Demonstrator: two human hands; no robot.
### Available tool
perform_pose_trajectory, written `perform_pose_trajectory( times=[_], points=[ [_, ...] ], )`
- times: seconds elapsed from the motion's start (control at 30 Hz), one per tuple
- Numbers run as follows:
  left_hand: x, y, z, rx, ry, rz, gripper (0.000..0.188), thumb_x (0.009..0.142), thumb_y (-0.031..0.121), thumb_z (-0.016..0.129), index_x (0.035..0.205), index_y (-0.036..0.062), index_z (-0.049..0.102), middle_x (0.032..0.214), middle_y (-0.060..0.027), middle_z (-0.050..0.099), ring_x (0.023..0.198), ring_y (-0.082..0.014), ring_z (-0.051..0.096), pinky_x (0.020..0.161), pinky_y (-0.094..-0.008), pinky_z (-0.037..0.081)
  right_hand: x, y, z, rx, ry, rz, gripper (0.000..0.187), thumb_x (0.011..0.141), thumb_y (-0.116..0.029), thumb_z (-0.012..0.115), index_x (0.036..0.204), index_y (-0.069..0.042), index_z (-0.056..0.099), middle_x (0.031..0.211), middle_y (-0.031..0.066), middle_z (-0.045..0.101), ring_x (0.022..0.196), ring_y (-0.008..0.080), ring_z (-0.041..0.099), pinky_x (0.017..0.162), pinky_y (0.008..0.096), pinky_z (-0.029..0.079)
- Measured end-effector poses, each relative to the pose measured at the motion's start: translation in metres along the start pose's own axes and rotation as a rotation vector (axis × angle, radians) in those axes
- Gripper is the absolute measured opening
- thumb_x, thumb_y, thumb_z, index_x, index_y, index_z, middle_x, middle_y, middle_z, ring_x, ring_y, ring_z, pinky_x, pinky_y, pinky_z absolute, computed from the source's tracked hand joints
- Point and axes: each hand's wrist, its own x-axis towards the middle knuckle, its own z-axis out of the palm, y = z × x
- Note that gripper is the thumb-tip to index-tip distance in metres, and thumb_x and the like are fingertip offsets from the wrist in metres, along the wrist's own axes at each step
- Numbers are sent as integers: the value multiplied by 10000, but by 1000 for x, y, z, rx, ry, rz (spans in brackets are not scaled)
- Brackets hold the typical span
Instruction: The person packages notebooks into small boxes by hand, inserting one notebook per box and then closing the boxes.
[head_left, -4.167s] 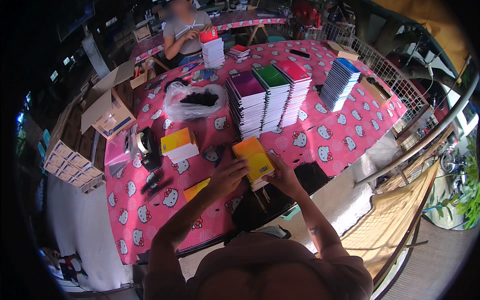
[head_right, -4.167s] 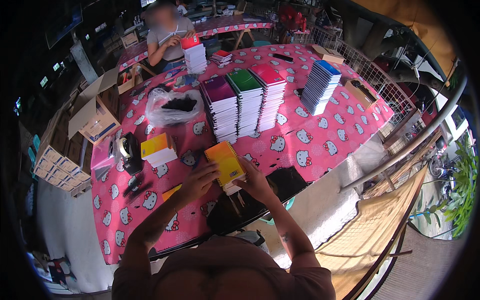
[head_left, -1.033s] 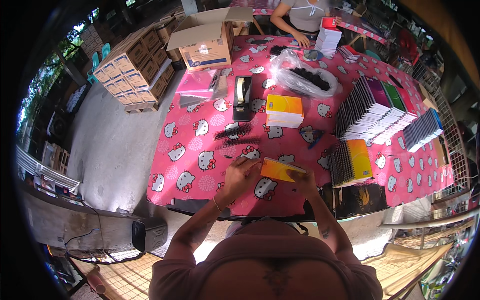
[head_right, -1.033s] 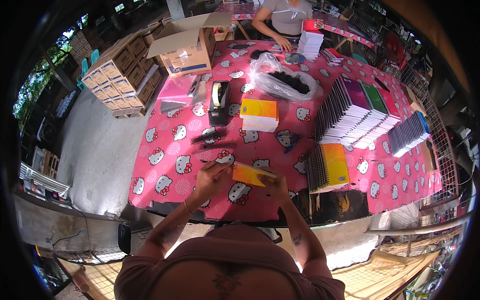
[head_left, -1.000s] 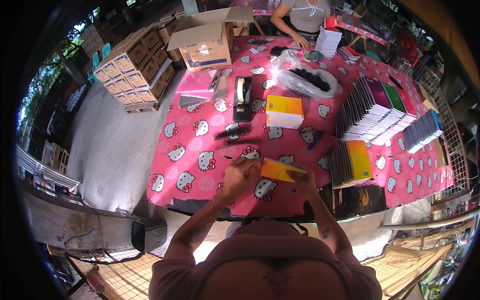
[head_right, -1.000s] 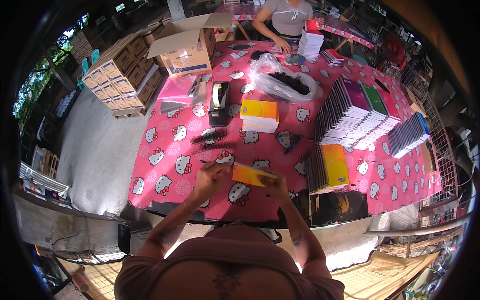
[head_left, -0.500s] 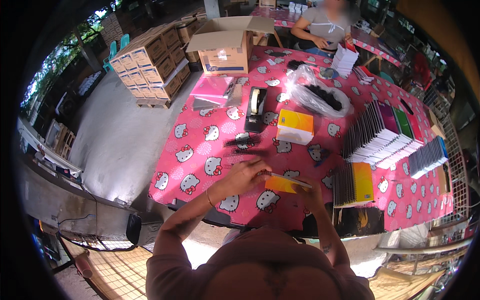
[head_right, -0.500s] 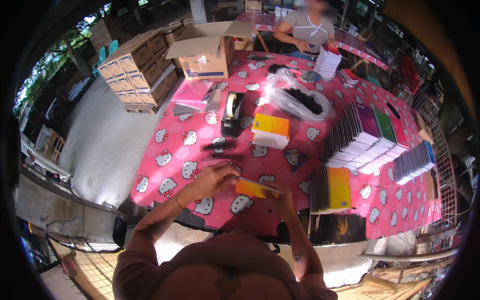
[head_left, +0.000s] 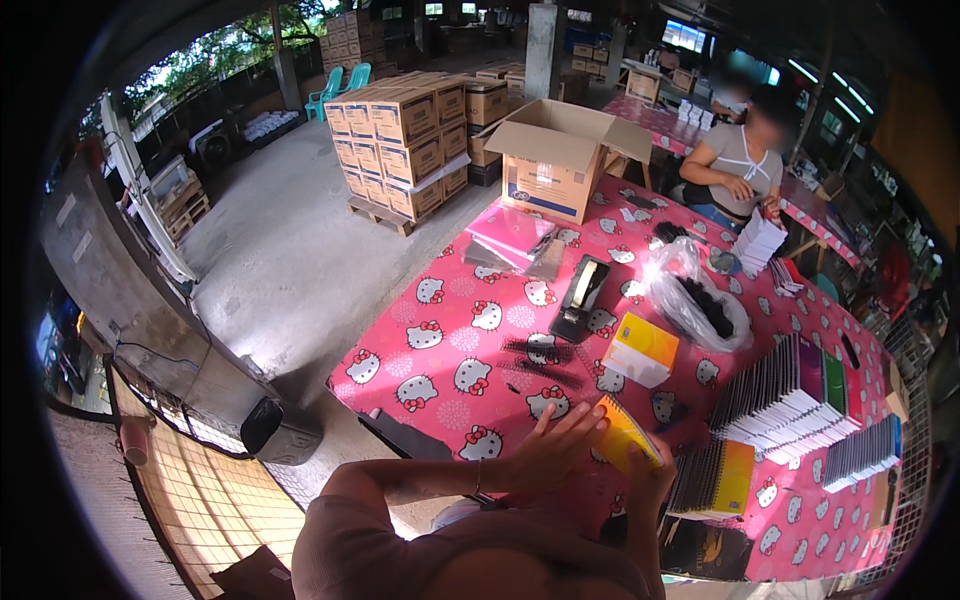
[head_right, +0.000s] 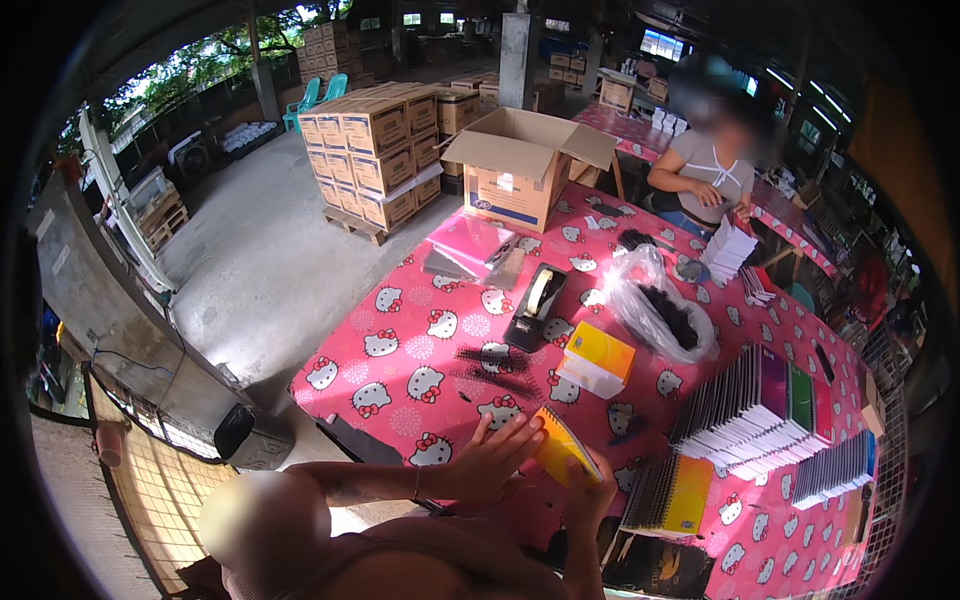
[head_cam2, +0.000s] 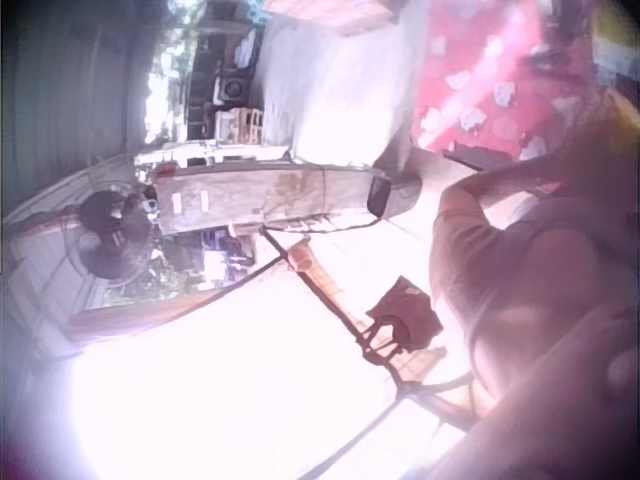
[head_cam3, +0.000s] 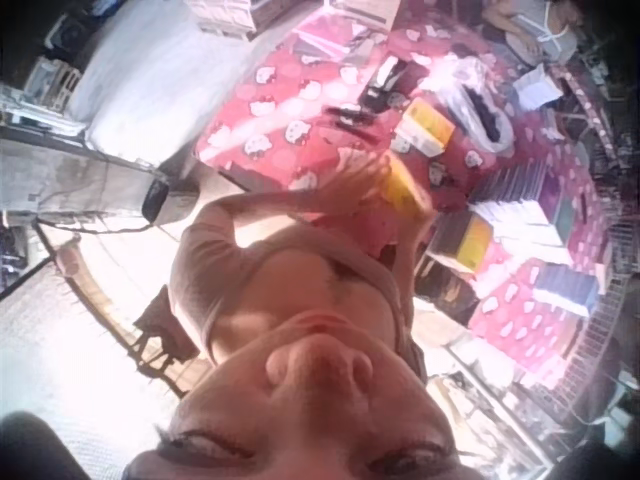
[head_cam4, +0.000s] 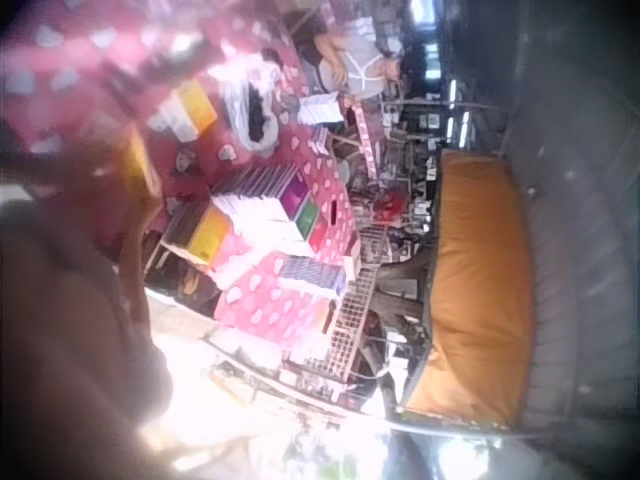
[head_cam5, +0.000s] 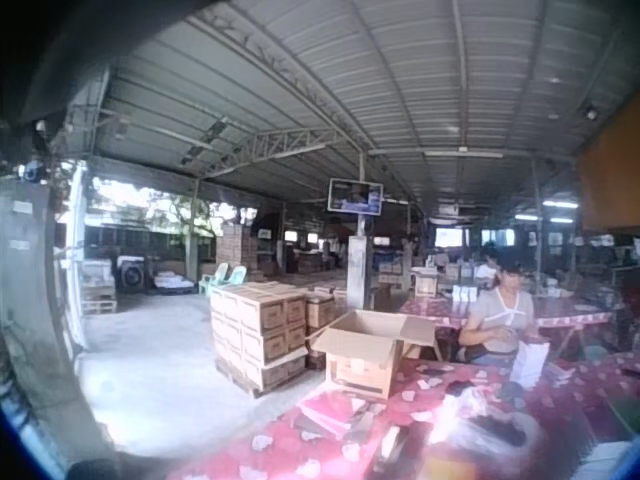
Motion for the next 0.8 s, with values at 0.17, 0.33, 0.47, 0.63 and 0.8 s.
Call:
perform_pose_trajectory(
  times=[0.17,0.33,0.47,0.63,0.8],
  points=[
    [34,-21,-1,-19,-23,34,842,851,490,651,1481,11,364,1562,-209,331,1466,-361,302,1116,-651,247,-1,5,3,-97,-20,-91,352,900,-215,727,1127,48,675,1011,76,697,933,139,636,844,297,513],
    [42,-17,-6,-9,46,7,856,865,552,600,1465,-14,372,1559,-232,333,1464,-374,299,1123,-612,264,1,1,4,-35,-80,50,351,902,-206,726,1135,51,672,975,66,701,900,117,632,815,274,514],
    [26,-15,-8,12,-122,172,844,927,574,516,1482,-39,345,1542,-244,352,1462,-366,299,1148,-588,242,0,-7,5,-41,-57,85,325,905,-178,723,1152,27,676,964,47,703,888,97,620,794,260,512],
    [66,-21,-13,3,-19,203,830,916,575,520,1443,-54,398,1522,-253,377,1436,-392,337,1156,-596,224,-1,-1,7,-1,-64,160,302,912,-139,704,1168,18,672,979,51,714,873,96,620,801,275,526],
    [32,-4,12,140,-27,378,732,960,499,469,1456,-35,401,1516,-228,398,1433,-364,362,1146,-584,250,3,10,-2,163,3,73,302,912,-129,699,1190,-14,676,982,64,722,871,83,627,804,285,532]
  ],
)
